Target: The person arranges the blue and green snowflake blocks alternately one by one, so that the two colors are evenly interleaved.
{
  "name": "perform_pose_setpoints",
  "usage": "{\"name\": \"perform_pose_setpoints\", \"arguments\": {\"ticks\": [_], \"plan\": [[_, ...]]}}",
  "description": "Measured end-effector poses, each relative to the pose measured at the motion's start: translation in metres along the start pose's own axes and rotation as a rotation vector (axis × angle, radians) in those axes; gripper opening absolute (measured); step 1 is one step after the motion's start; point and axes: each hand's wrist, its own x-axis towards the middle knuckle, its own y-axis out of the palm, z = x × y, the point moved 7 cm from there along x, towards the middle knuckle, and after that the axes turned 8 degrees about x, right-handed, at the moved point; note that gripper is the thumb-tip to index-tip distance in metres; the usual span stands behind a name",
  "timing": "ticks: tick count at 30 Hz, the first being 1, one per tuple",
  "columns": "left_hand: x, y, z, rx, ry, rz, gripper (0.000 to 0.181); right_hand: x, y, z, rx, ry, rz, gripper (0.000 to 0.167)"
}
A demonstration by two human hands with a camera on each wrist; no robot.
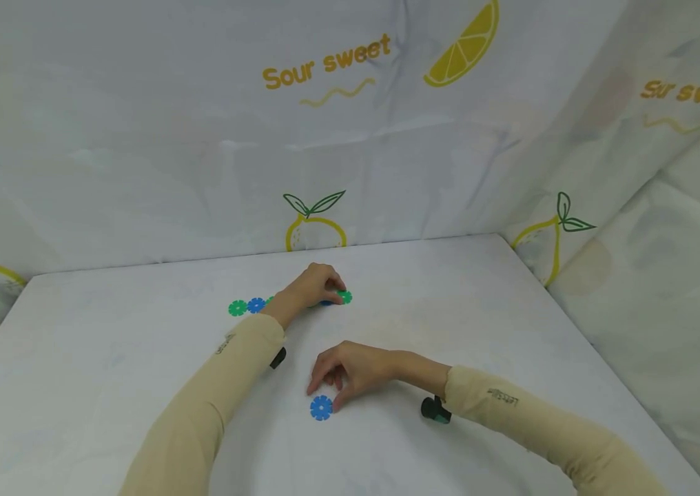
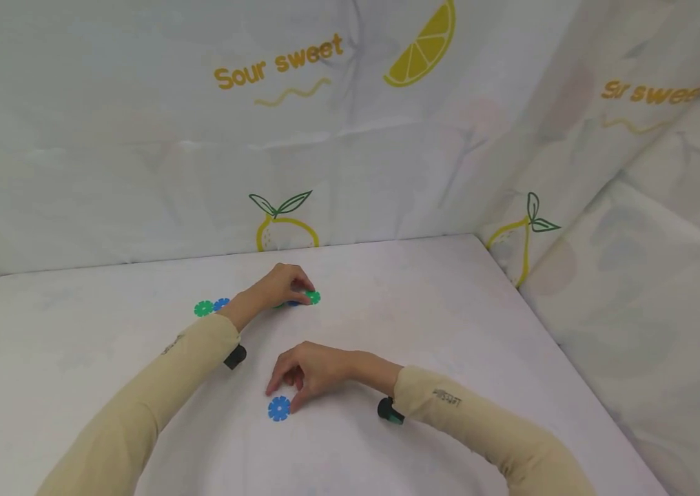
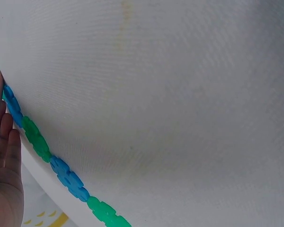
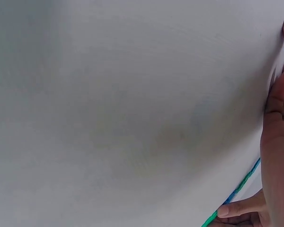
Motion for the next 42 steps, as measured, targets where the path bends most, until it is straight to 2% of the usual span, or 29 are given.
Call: {"name": "perform_pose_setpoints", "arguments": {"ticks": [6,15,22,27,30,33,37,42], "plan": [[-0.001,-0.002,-0.003,0.008,0.023,-0.012,0.021,0.001,0.001,0.000,-0.063,0.003,-0.016,0.025],[-0.001,-0.001,0.000,-0.008,-0.020,0.001,0.021,0.001,0.003,0.000,-0.056,-0.012,-0.001,0.028],[0.000,0.001,0.000,-0.006,-0.022,0.005,0.021,-0.004,0.004,0.004,-0.105,-0.088,-0.039,0.022],[-0.001,0.001,0.000,0.004,0.004,-0.012,0.021,-0.008,0.002,0.005,-0.102,-0.119,-0.074,0.021],[-0.002,0.001,-0.001,0.004,0.013,-0.017,0.021,-0.010,0.002,0.001,-0.062,-0.100,-0.091,0.020],[-0.002,0.000,-0.002,0.004,0.011,-0.015,0.021,-0.013,0.000,-0.005,0.045,-0.063,-0.124,0.019],[-0.003,0.000,-0.003,0.013,0.006,-0.015,0.021,-0.020,-0.005,-0.013,0.192,-0.027,-0.205,0.019],[-0.002,0.000,-0.001,0.018,0.004,-0.016,0.021,-0.032,-0.014,-0.023,0.299,0.003,-0.305,0.020]]}}
